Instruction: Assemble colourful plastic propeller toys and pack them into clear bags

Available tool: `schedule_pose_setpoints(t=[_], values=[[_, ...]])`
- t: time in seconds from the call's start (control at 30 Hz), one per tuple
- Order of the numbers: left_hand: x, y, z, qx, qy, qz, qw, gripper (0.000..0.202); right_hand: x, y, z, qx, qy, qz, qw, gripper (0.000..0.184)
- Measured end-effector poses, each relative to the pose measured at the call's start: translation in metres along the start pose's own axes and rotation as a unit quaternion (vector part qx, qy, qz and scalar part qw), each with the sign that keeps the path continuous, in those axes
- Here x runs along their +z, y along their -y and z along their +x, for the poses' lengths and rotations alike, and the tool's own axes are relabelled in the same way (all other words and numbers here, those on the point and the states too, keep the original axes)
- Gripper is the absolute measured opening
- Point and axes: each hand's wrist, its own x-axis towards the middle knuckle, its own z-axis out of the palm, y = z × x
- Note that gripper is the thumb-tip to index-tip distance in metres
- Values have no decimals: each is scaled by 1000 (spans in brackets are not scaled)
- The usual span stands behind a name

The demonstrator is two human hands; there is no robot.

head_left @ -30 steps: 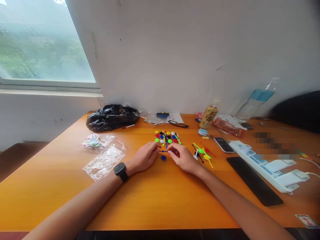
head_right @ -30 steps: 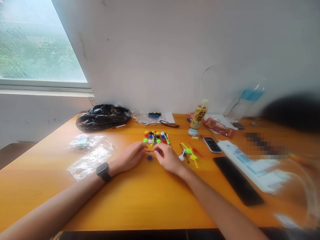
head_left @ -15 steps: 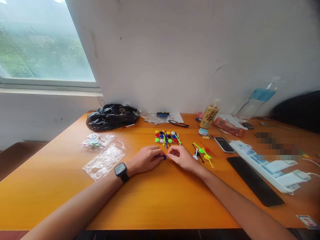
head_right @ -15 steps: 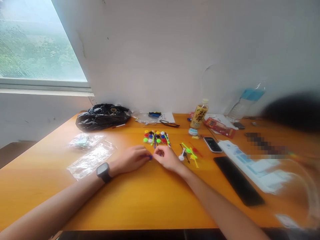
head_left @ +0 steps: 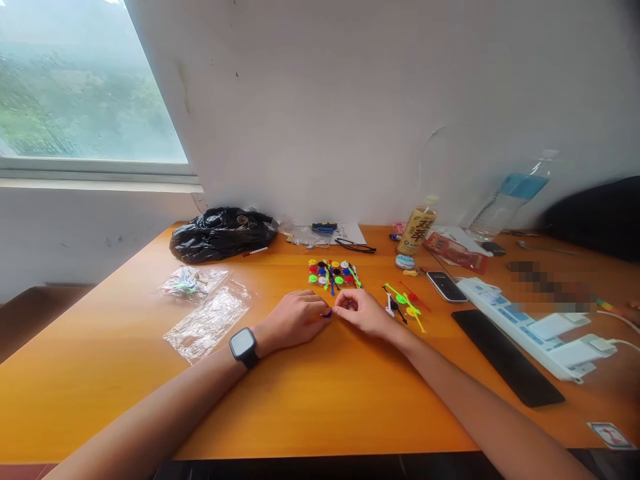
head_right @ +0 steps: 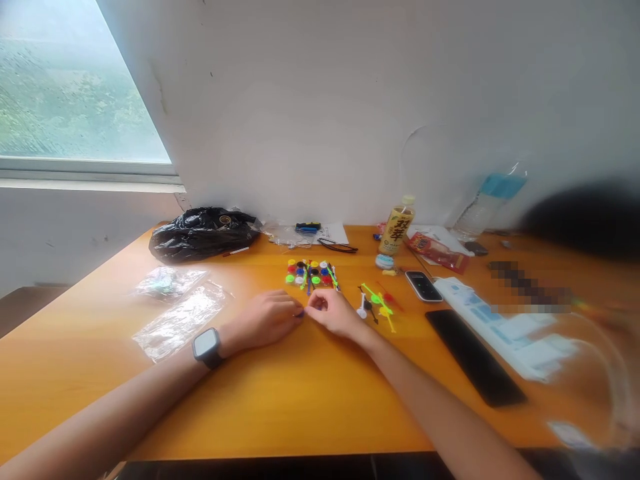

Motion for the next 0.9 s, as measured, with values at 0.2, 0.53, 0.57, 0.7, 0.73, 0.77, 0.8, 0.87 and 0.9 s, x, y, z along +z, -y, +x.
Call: schedule_pose_setpoints(t=[0.2, 0.53, 0.57, 0.7, 0.73, 0.77, 0.8, 0.87, 0.9], values=[[-1, -1, 2, -18, 12, 6, 1000, 22, 1, -3, 0, 4, 1, -13, 1000, 20], [1, 2, -3, -31, -41, -55, 997, 26, -5, 15, -7, 10, -51, -54, 997, 31], [-1, 1, -3, -36, -53, -69, 996, 35, -6, 18, -8, 12, -68, -63, 996, 34], [-14, -4, -5, -51, -92, -88, 991, 47, -13, 24, -9, 28, -76, -49, 996, 47], [-17, -5, -5, -54, -101, -87, 990, 46, -14, 24, -9, 35, -70, -29, 997, 49], [-19, -5, -5, -57, -110, -84, 989, 44, -15, 25, -8, 39, -68, -8, 997, 52], [-20, -6, -5, -62, -120, -82, 987, 40, -16, 25, -8, 39, -73, 8, 997, 54], [-21, -6, -5, -75, -136, -78, 985, 31, -15, 25, -8, 23, -94, 15, 995, 54], [-20, -5, -5, -83, -143, -76, 983, 27, -15, 25, -8, 8, -102, 6, 995, 52]])
